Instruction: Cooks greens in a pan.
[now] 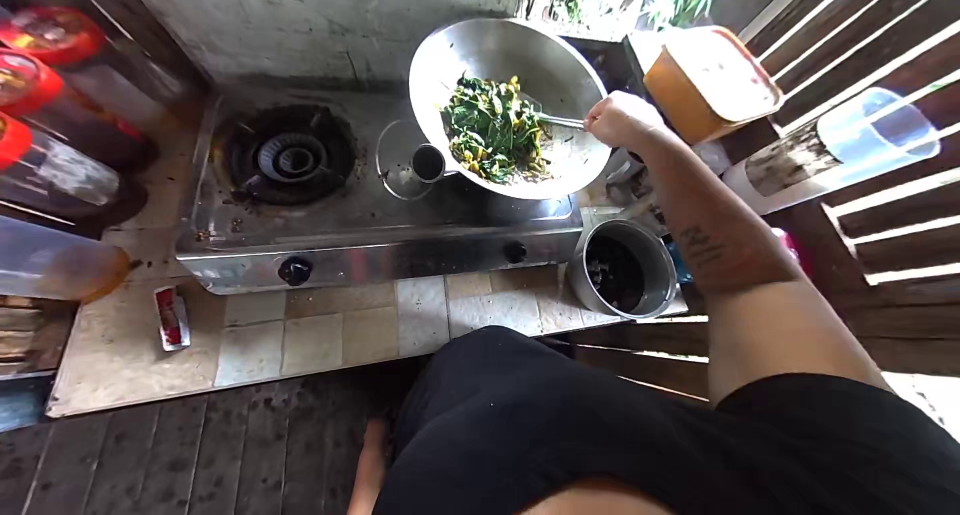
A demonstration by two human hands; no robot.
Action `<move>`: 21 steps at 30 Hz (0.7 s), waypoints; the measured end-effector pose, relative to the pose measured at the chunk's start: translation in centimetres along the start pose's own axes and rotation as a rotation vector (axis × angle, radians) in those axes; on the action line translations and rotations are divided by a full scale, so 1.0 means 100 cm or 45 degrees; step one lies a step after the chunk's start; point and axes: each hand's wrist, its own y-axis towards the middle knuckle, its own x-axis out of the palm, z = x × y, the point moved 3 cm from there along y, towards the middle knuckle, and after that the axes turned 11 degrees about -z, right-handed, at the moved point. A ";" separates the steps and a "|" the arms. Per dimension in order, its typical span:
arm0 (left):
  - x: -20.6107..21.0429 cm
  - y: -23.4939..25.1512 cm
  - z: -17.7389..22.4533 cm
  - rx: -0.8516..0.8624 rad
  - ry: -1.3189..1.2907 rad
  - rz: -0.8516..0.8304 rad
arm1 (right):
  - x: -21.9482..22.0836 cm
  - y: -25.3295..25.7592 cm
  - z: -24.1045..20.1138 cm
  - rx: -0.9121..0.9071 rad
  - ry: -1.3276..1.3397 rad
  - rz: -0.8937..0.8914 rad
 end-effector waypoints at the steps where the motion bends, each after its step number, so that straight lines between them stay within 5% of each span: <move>1: 0.002 0.009 -0.008 0.000 -0.040 -0.015 | 0.001 -0.011 -0.012 -0.005 -0.078 0.055; 4: -0.014 -0.009 -0.001 -0.078 -0.141 -0.272 | 0.007 -0.057 -0.039 -0.072 -0.318 0.298; 10: 0.015 0.085 -0.066 -0.094 -0.225 -0.156 | 0.024 -0.122 -0.038 -0.116 -0.411 0.454; 14: 0.009 0.064 -0.043 -0.047 -0.174 -0.165 | 0.014 -0.152 -0.027 -0.102 -0.453 0.533; 17: -0.003 0.026 -0.013 -0.038 -0.132 -0.192 | 0.031 -0.132 -0.035 -0.111 -0.431 0.417; 21: 0.001 0.039 -0.023 -0.039 -0.186 -0.152 | 0.032 -0.092 -0.023 0.015 -0.363 0.390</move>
